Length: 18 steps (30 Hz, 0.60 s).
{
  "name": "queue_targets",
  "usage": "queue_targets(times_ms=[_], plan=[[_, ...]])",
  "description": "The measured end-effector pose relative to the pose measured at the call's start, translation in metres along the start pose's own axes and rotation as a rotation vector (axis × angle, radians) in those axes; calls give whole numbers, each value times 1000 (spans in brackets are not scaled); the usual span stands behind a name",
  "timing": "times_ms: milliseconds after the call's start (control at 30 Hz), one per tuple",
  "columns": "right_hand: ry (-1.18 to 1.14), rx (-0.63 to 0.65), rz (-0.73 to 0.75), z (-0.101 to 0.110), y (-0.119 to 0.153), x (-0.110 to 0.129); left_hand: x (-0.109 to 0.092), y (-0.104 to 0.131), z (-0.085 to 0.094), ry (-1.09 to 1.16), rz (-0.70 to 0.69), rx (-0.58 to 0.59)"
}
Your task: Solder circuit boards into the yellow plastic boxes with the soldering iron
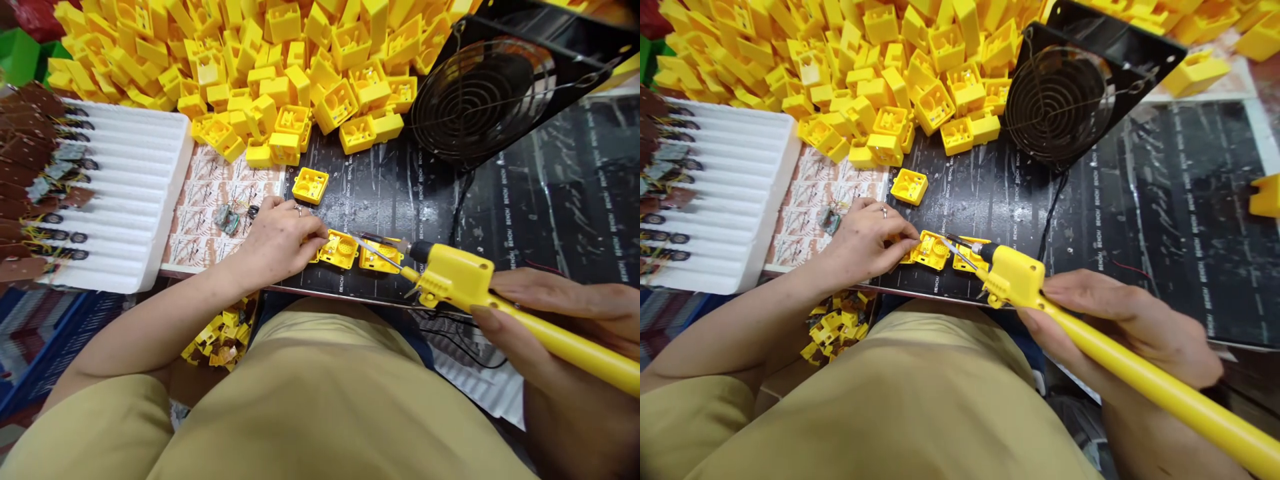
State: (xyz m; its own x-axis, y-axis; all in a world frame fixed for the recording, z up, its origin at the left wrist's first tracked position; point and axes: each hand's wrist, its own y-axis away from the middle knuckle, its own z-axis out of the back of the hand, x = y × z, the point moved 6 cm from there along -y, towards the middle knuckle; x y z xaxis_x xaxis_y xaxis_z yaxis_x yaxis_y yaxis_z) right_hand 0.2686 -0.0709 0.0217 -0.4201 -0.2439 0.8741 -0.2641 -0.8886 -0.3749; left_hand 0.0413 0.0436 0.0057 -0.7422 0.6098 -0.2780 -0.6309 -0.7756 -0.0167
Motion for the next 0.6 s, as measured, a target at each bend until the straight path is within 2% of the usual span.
queue_targets(times_ms=[100, 233, 433, 533, 600], plan=[[-11, 17, -61, 1, 2, -1, -1, -3, -1, -10, 14, 23], [75, 150, 10, -6, 0, 2, -3, -10, -1, -30, 49, 63], [231, 500, 499, -20, -8, 7, -8, -19, -1, -118, 37, 151], [339, 522, 583, -22, -11, 8, -8, -20, 0, -137, 32, 143], [345, 480, 630, -24, -11, 14, -8, -20, 0, -141, 26, 142]])
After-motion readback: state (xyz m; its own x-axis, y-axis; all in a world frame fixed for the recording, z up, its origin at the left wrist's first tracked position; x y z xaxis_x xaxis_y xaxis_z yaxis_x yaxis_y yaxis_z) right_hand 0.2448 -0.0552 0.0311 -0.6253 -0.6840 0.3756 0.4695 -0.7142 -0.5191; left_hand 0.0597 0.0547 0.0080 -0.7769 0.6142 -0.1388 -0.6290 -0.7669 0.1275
